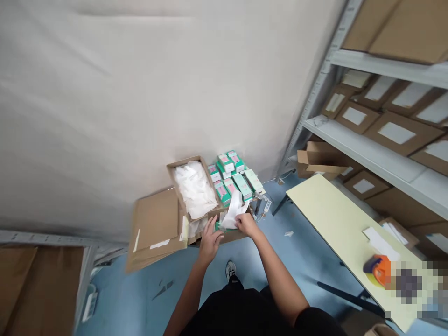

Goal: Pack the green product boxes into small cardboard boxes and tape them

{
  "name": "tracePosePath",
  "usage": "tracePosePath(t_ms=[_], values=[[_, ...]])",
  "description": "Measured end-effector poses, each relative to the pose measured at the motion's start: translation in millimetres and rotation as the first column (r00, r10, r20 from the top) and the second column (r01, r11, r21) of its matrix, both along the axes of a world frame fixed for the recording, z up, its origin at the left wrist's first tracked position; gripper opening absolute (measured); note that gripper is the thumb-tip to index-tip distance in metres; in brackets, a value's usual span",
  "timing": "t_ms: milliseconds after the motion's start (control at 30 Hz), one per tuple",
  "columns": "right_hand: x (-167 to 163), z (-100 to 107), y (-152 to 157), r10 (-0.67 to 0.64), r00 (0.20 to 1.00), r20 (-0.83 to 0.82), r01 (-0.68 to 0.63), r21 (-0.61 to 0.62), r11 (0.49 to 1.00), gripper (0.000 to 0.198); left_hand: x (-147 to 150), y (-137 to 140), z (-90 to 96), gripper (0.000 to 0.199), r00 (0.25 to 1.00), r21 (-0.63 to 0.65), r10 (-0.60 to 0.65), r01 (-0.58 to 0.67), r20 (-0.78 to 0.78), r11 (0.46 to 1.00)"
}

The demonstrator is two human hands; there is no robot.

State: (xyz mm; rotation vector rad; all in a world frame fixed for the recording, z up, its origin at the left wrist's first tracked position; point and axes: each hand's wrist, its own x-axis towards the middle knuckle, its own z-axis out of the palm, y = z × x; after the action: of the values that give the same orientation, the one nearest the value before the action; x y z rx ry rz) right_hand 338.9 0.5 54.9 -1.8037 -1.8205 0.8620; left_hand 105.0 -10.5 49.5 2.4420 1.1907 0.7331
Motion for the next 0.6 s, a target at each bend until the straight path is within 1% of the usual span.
tracePosePath(t_ms=[67, 100, 167, 233, 300, 333, 400, 500, 567, 600], values=[[34.8, 2.6, -20.8, 0.02, 1.0, 0.023, -0.017, -0.121, 0.992, 0.015, 35.5, -4.2, 2.9, 0.027, 0.997, 0.016, -0.077, 0.078, -0.015, 0.997], [54.6, 7.4, -31.7, 0.027, 0.999, 0.02, -0.024, -0.152, 0.988, 0.016, 54.3, -7.2, 4.4, 0.026, 0.993, 0.022, -0.112, 0.113, -0.02, 0.993], [96.8, 21.9, -56.3, 0.019, 1.0, 0.001, -0.018, -0.172, 0.985, 0.019, 93.2, -15.0, 7.2, 0.025, 0.985, 0.029, -0.174, 0.175, -0.018, 0.984], [139.6, 39.3, -84.7, -0.045, 0.998, -0.033, 0.04, -0.135, 0.99, 0.022, 133.1, -24.5, 9.2, 0.023, 0.973, 0.031, -0.23, 0.23, -0.002, 0.973], [180.1, 55.0, -115.5, -0.149, 0.986, -0.076, 0.144, -0.06, 0.988, 0.027, 173.4, -34.8, 10.2, 0.021, 0.959, 0.03, -0.283, 0.283, 0.012, 0.959], [199.1, 61.0, -131.3, -0.21, 0.974, -0.09, 0.209, -0.018, 0.978, 0.03, 193.7, -40.1, 10.4, 0.02, 0.95, 0.031, -0.311, 0.311, 0.016, 0.95], [234.7, 68.6, -162.8, -0.335, 0.938, -0.086, 0.34, 0.047, 0.939, 0.034, 234.1, -50.6, 10.5, 0.019, 0.931, 0.039, -0.364, 0.364, 0.02, 0.931], [283.3, 70.0, -209.5, -0.498, 0.865, -0.055, 0.501, 0.123, 0.857, 0.031, 293.1, -66.2, 11.1, 0.02, 0.896, 0.051, -0.444, 0.442, 0.025, 0.895], [312.1, 66.6, -239.9, -0.591, 0.803, -0.079, 0.594, 0.187, 0.782, 0.032, 329.7, -76.0, 12.4, 0.02, 0.866, 0.053, -0.5, 0.498, 0.024, 0.865], [325.3, 64.2, -254.6, -0.636, 0.764, -0.107, 0.642, 0.22, 0.734, 0.034, 346.8, -80.6, 13.2, 0.021, 0.849, 0.054, -0.529, 0.527, 0.022, 0.848]])
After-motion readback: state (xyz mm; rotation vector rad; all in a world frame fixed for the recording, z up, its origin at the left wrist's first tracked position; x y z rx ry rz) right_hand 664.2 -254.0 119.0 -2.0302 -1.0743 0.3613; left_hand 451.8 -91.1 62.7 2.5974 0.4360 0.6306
